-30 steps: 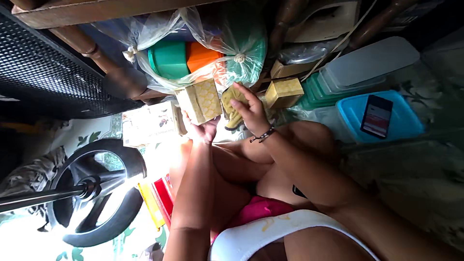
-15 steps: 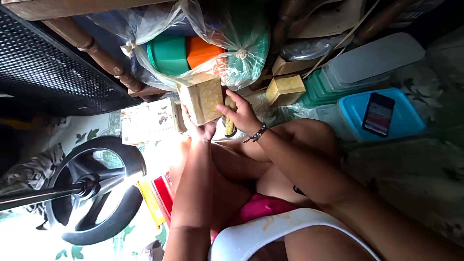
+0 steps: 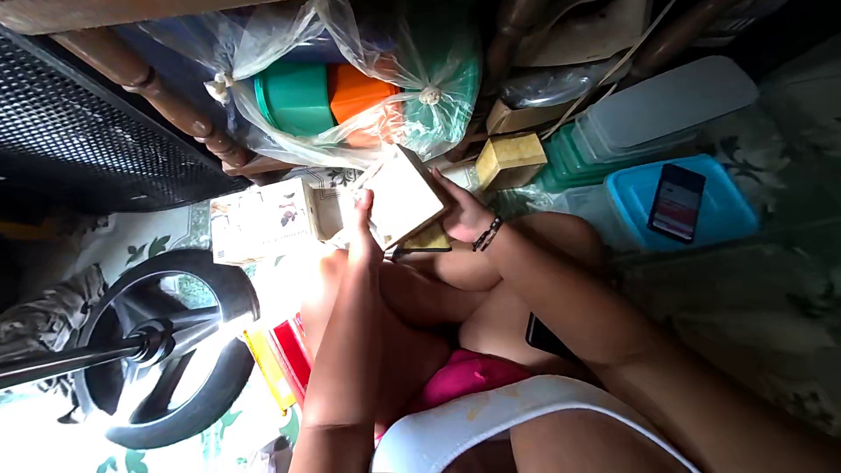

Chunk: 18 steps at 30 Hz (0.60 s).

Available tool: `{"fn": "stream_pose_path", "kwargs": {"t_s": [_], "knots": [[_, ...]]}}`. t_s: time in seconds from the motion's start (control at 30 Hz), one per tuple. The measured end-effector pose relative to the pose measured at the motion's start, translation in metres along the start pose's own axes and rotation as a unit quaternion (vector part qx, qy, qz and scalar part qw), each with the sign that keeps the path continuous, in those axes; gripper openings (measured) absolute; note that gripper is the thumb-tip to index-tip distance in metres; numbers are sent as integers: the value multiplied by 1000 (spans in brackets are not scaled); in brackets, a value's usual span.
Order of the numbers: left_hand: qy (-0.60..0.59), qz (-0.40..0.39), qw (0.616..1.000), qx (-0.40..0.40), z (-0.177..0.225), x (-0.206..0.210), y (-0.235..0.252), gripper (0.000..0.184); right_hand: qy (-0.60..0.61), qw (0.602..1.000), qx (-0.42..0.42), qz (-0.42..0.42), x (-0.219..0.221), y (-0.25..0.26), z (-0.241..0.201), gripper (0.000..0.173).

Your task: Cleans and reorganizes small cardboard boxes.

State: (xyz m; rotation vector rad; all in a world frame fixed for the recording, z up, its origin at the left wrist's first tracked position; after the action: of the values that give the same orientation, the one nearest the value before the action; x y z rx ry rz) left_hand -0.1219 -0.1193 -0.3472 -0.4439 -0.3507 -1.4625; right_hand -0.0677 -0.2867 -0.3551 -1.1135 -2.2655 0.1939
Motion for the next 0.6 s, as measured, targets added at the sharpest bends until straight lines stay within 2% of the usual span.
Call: {"fn": "stream_pose_path", "kwargs": {"t_s": [0.1, 0.13, 0.2, 0.27, 0.37, 0.47, 0.53, 0.6], "knots": [[106, 13, 994, -20, -5, -1, 4, 44, -84, 993, 37, 71, -31, 3, 20, 64], [145, 36, 989, -12, -5, -3, 7, 46, -125, 986, 65, 92, -38, 2, 23, 68], [241, 57, 969, 16, 2, -11, 22, 66, -236, 959, 119, 99, -62, 9, 31, 79], [346, 73, 935, 23, 14, -12, 36, 83, -332, 926, 152, 92, -75, 23, 38, 63], [506, 37, 861, 11, 20, 5, 52, 102, -498, 843, 204, -20, -67, 38, 55, 48], [664, -68, 744, 6, 10, 47, 70, 100, -598, 759, 229, -117, -52, 46, 59, 48], [733, -133, 666, 25, -9, 75, 84, 91, -598, 761, 212, -135, -46, 40, 49, 50], [761, -178, 623, 40, -38, 91, 103, 86, -573, 779, 209, -146, -32, 4, 8, 44]]}}
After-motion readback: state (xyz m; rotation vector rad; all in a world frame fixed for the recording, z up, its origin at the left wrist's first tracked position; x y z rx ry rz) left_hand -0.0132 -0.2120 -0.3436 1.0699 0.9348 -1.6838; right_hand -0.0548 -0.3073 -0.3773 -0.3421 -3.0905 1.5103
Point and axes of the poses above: each hand's wrist, its own y-axis towards the middle knuckle, its own x-axis out of the palm, z = x × y, the point moved 3 cm from there along y, towards the middle knuckle, and after that the axes turned 11 degrees about -z, right-handed, at the moved point
